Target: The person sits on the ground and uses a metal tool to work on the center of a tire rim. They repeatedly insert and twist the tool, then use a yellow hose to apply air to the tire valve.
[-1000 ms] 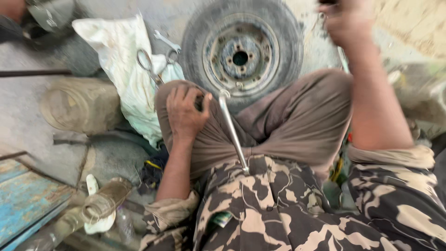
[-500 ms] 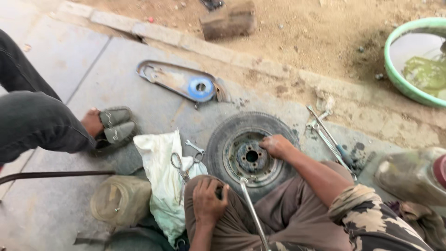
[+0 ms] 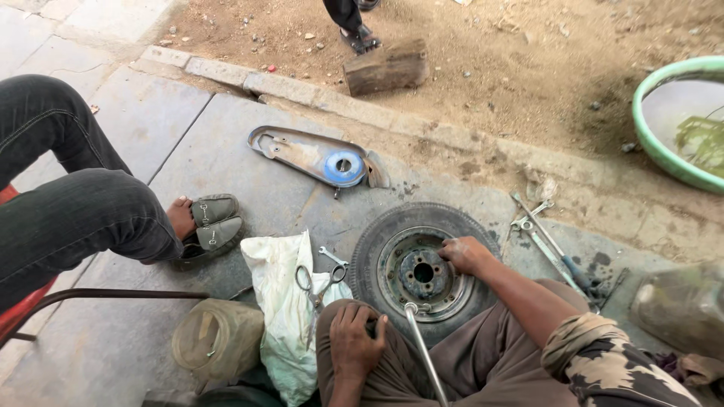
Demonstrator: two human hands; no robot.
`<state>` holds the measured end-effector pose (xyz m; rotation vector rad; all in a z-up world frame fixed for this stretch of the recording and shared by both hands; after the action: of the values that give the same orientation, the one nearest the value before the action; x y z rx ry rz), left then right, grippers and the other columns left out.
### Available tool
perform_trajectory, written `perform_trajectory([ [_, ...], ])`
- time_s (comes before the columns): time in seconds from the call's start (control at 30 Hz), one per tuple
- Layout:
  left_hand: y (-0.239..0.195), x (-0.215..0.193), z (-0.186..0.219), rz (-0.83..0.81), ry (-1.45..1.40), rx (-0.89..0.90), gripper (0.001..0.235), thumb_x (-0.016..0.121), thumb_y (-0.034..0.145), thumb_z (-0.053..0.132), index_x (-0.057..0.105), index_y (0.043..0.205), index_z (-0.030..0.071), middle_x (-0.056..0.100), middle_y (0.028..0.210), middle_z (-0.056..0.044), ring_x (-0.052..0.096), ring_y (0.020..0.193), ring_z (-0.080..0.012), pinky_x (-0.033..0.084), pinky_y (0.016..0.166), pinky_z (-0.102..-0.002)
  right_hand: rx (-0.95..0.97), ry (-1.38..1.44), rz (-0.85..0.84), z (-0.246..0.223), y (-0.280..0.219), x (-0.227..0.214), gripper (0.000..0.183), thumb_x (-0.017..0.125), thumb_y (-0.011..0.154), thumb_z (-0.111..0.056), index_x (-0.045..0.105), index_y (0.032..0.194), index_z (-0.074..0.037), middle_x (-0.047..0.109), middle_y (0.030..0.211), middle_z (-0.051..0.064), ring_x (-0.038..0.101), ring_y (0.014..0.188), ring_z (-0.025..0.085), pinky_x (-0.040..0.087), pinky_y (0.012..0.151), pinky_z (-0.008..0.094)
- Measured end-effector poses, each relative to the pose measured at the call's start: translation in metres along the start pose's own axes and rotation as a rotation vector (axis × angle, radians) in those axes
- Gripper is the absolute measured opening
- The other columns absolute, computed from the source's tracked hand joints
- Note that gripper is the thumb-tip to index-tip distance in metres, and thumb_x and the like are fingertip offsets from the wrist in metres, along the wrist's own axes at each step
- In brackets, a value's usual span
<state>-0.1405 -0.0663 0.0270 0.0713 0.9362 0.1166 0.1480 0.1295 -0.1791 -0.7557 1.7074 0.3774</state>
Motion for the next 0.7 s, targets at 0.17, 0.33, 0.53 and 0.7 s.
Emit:
perform_trajectory([
  [0.17,-0.004,0.003,-0.004,-0.006,0.015,0.005,0.021,0.077,0.082,0.027,0.067,0.079,0.009,0.065,0.088,-0.011,0.062,0.092,-0.0322,0.048,0.083,-0.047,0.036,0.016,0.065,0.01,0.003,0.011,0.039,0.074,0.073,-0.021,0.069,0.111,-0.014,0.067,0.114,0.014,0.067,0.104,0.039,0.056,0.085,0.047],
  [0.33,-0.008,0.023,-0.025,0.082,0.166,0.091,0.034,0.069,0.088,0.04,0.073,0.094,0.007,0.068,0.102,-0.021,0.063,0.102,-0.0387,0.047,0.094,-0.054,-0.001,-0.406,0.171,0.028,-0.018,0.029,0.036,0.06,0.097,-0.015,0.065,0.131,-0.006,0.066,0.097,0.022,0.067,0.076,0.032,0.056,0.06,0.045],
  [0.53,-0.016,0.035,-0.04,0.046,0.037,0.093,0.028,0.078,0.092,0.029,0.063,0.084,0.008,0.059,0.093,-0.016,0.059,0.094,-0.0357,0.046,0.085,-0.052,0.268,-0.003,0.165,0.022,-0.047,-0.02,0.059,0.081,0.09,-0.032,0.057,0.125,0.009,0.071,0.085,0.019,0.07,0.076,0.038,0.055,0.066,0.048],
  [0.7,-0.017,0.025,-0.039,0.158,-0.008,0.173,0.027,0.082,0.088,0.026,0.062,0.088,0.008,0.058,0.098,-0.012,0.058,0.099,-0.0335,0.046,0.086,-0.048,0.053,0.174,0.204,-0.019,-0.041,-0.061,0.016,0.078,0.094,-0.007,0.07,0.108,-0.005,0.073,0.101,0.019,0.07,0.094,0.038,0.055,0.086,0.048],
])
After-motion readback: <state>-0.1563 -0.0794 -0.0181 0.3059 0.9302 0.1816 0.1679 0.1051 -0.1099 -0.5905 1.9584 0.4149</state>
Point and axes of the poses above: each hand's wrist, its own y-axis towards the middle knuckle, its own x-axis out of the palm, z = x × y, the point moved 3 cm from there along y, towards the middle knuckle
